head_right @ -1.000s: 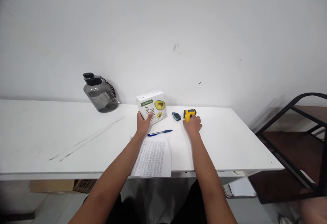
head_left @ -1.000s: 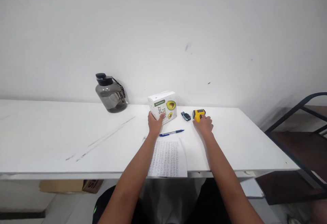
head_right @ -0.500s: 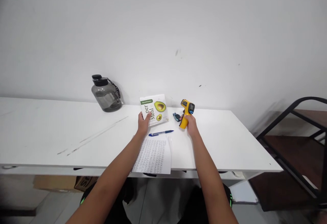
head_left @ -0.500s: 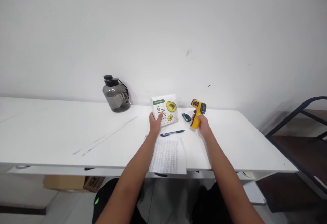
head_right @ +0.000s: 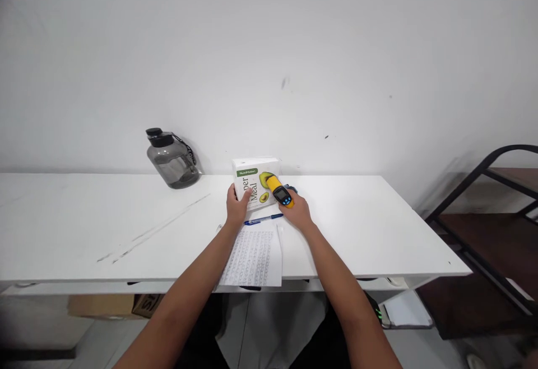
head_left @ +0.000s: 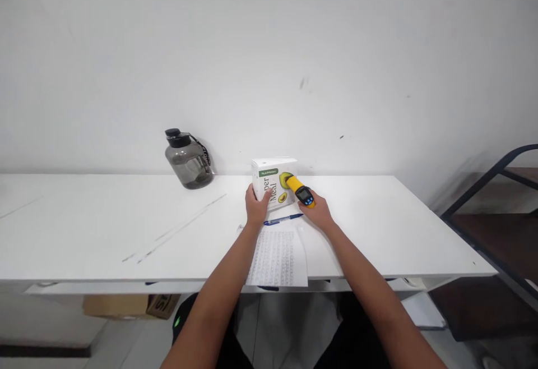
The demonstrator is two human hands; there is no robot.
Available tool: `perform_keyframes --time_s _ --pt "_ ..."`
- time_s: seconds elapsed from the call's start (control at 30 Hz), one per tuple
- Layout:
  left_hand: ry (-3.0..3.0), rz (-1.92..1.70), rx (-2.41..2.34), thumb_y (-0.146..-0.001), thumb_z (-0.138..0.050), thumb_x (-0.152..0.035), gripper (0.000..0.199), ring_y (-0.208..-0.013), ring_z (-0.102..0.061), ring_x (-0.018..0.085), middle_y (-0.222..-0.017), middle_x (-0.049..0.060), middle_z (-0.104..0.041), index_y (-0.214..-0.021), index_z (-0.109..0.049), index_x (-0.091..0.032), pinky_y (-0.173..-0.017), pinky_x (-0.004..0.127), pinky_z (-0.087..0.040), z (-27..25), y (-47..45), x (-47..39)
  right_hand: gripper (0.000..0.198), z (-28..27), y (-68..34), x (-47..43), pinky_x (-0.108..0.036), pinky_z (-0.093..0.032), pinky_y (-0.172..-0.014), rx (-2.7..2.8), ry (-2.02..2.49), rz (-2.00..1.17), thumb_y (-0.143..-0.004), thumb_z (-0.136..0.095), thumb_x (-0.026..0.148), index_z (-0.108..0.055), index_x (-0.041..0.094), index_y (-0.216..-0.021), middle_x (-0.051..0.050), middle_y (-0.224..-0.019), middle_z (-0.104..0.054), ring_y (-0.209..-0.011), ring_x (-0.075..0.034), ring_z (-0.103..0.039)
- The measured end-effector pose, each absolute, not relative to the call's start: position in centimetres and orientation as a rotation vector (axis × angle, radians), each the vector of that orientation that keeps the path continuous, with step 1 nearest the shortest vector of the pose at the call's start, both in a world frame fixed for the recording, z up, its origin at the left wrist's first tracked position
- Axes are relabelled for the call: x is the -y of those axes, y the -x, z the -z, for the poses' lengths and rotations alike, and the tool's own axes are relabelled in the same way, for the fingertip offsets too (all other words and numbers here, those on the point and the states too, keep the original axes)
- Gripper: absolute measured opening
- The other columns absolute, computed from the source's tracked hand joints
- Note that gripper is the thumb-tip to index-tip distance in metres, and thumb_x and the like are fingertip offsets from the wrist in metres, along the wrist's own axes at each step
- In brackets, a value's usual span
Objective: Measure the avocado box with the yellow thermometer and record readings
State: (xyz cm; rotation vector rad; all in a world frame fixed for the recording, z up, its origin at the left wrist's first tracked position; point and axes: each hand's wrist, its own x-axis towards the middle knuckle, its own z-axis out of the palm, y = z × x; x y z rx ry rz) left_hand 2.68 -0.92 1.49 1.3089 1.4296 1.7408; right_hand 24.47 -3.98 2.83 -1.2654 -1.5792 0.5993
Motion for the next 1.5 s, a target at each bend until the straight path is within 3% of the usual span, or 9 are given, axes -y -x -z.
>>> perform_keyframes --time_s 0.67,1.07,1.5 --pt "-1.404 -1.723 -1.487 -0.086 -0.070 -0.057 0.050 -0.115 -0.065 0.028 -0.121 0.010 -0.069 -0.120 -0.060 -0.023 -0.101 0.042 -0.051 -1.6 -2.8 1.1 0.036 -3.6 -24.5 4.3 -0.039 -0.055 -0.081 1.660 1.381 -0.530 -0.075 -0.069 0.037 -0.075 0.028 -0.110 -0.002 -0.097 -0.078 -0.087 -0.026 -0.071" --pt "-1.422 -1.744 -1.441 -0.083 -0.072 -0.064 0.057 -0.112 -0.064 0.028 -0.120 0.011 -0.068 -0.119 -0.061 -0.021 -0.099 0.043 -0.050 -1.1 -2.6 0.7 0.029 -3.4 -24.8 4.0 -0.038 -0.053 -0.076 1.673 1.390 -0.551 -0.074 -0.067 0.035 -0.072 0.027 -0.101 -0.002 -0.086 -0.073 -0.081 -0.026 -0.068" --pt "-1.320 -1.723 -1.494 -0.089 -0.068 -0.062 0.047 -0.110 -0.066 0.027 -0.117 0.011 -0.071 -0.114 -0.062 -0.022 -0.100 0.043 -0.051 -1.8 -3.1 1.0 0.042 -3.7 -23.1 4.6 -0.040 -0.051 -0.082 1.246 1.428 -0.624 -0.079 -0.069 0.055 -0.067 0.025 -0.109 -0.003 -0.096 -0.074 -0.089 -0.025 -0.065"
